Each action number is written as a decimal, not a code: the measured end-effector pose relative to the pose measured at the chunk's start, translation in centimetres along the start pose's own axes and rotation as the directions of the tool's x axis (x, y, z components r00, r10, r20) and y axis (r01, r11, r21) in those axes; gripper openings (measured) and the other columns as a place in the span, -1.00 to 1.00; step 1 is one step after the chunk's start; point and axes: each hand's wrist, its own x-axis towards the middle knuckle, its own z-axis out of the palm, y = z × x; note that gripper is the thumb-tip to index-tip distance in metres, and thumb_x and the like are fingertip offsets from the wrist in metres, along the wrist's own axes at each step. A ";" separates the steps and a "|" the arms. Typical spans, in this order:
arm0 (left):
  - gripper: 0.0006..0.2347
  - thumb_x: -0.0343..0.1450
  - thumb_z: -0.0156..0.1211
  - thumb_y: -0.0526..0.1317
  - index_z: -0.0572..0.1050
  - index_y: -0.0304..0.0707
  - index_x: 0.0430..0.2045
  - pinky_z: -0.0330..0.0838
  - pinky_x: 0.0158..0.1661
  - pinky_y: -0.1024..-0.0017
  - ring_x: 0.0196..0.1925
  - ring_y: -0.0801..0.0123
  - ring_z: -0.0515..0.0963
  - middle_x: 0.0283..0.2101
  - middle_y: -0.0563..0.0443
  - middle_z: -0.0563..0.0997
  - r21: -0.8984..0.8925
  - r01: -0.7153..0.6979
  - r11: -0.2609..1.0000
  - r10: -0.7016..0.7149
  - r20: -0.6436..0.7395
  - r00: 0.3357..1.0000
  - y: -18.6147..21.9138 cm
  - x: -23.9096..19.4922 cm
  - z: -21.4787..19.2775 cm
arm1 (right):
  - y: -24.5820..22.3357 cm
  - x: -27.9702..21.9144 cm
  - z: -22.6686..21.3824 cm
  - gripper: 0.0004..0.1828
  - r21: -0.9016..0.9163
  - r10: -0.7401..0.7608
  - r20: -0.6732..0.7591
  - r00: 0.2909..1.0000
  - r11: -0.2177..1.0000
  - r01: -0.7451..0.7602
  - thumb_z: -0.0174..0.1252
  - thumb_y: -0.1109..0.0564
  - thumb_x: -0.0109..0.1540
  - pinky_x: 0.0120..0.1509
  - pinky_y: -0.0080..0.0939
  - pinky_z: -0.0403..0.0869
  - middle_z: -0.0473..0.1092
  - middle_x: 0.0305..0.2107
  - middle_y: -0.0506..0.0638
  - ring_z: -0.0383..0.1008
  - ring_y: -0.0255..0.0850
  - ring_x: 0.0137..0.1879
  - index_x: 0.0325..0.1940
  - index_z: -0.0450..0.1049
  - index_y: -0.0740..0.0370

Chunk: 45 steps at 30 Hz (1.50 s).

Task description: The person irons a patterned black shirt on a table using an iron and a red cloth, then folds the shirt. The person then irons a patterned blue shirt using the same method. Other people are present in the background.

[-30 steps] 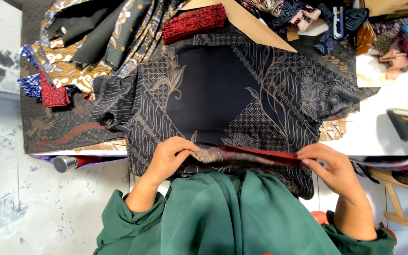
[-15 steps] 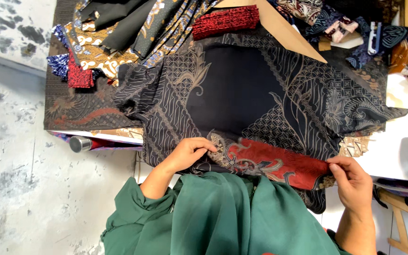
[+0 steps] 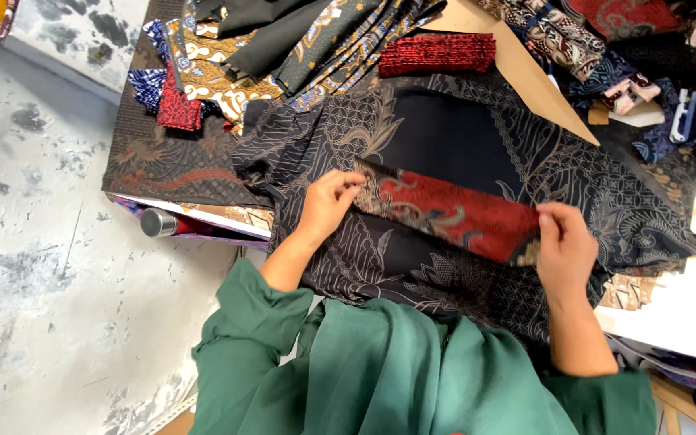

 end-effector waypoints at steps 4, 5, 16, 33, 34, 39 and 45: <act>-0.72 0.36 0.30 -0.39 0.59 -0.23 -0.04 0.53 -0.16 0.37 -0.28 0.24 0.62 -0.05 -0.08 0.60 0.198 0.010 0.980 -0.007 -0.016 1.000 0.4 1.4 -0.2 | -3.0 3.8 2.0 -0.73 -0.241 -0.098 0.059 0.993 0.964 0.109 0.19 0.23 0.44 0.17 -0.15 0.43 0.45 -0.04 0.10 0.49 -0.08 0.06 0.24 0.47 0.18; -0.69 0.36 0.27 -0.37 0.54 -0.24 0.00 0.48 -0.02 0.28 -0.07 0.12 0.56 0.09 -0.16 0.51 0.307 -0.123 0.944 0.146 -0.051 0.988 0.6 1.7 0.0 | -3.7 4.3 2.5 -0.67 -0.337 -0.122 0.080 0.989 0.931 0.142 0.22 0.22 0.43 0.20 -0.06 0.42 0.42 0.00 0.13 0.46 0.00 0.11 0.29 0.45 0.17; -0.57 0.49 0.15 -0.08 0.34 -0.28 0.23 0.16 0.30 -0.04 0.42 -0.10 0.29 0.38 -0.28 0.31 0.549 -0.421 0.722 0.340 0.249 0.907 -0.6 2.4 3.7 | -5.0 2.0 8.6 -0.20 -0.493 -0.368 0.478 0.798 0.640 0.590 0.22 -0.16 0.17 0.47 0.40 0.05 0.15 0.44 0.08 0.10 0.06 0.53 0.47 0.28 0.09; -0.66 0.32 0.34 -0.26 0.46 -0.22 -0.02 0.30 0.18 0.12 0.19 0.02 0.44 0.15 -0.08 0.46 0.505 -0.274 0.818 0.330 -0.023 0.944 -0.3 6.6 3.2 | -0.8 5.2 3.9 -0.74 -0.540 -0.419 0.050 0.907 0.752 0.378 0.32 0.12 0.32 0.54 0.08 0.15 0.39 0.13 0.04 0.31 0.00 0.36 0.07 0.48 0.12; -0.59 0.32 0.31 -0.25 0.44 -0.24 0.08 0.28 0.27 0.11 0.29 0.00 0.42 0.28 -0.12 0.43 0.486 -0.359 0.797 0.391 0.038 0.920 0.2 5.8 3.9 | -1.4 4.6 2.1 -0.67 -0.563 -0.442 0.018 0.897 0.737 0.375 0.32 0.12 0.31 0.58 0.11 0.11 0.37 0.22 0.09 0.28 0.04 0.42 0.14 0.47 0.14; -0.33 0.46 0.16 0.05 0.11 -0.27 0.43 -0.05 0.45 -0.02 0.56 -0.09 0.04 0.52 -0.21 0.07 0.502 -0.469 0.727 0.334 0.338 0.880 0.1 2.8 6.6 | -0.6 2.9 -6.0 -0.62 -0.487 -0.274 -0.367 0.889 0.871 0.068 0.31 0.04 0.33 0.51 0.17 0.16 0.34 0.18 0.18 0.28 0.11 0.37 0.18 0.46 0.18; -0.36 0.48 0.14 0.06 0.11 -0.12 0.46 -0.07 0.46 -0.04 0.58 -0.09 0.01 0.54 -0.20 0.03 0.509 -0.486 0.710 0.353 0.340 0.872 -0.6 2.9 6.6 | 5.4 -0.6 -5.0 -0.59 -0.456 0.191 -0.203 0.960 0.850 -0.265 0.30 -0.08 0.30 0.36 0.15 0.23 0.38 0.07 0.17 0.35 0.11 0.23 0.12 0.49 0.18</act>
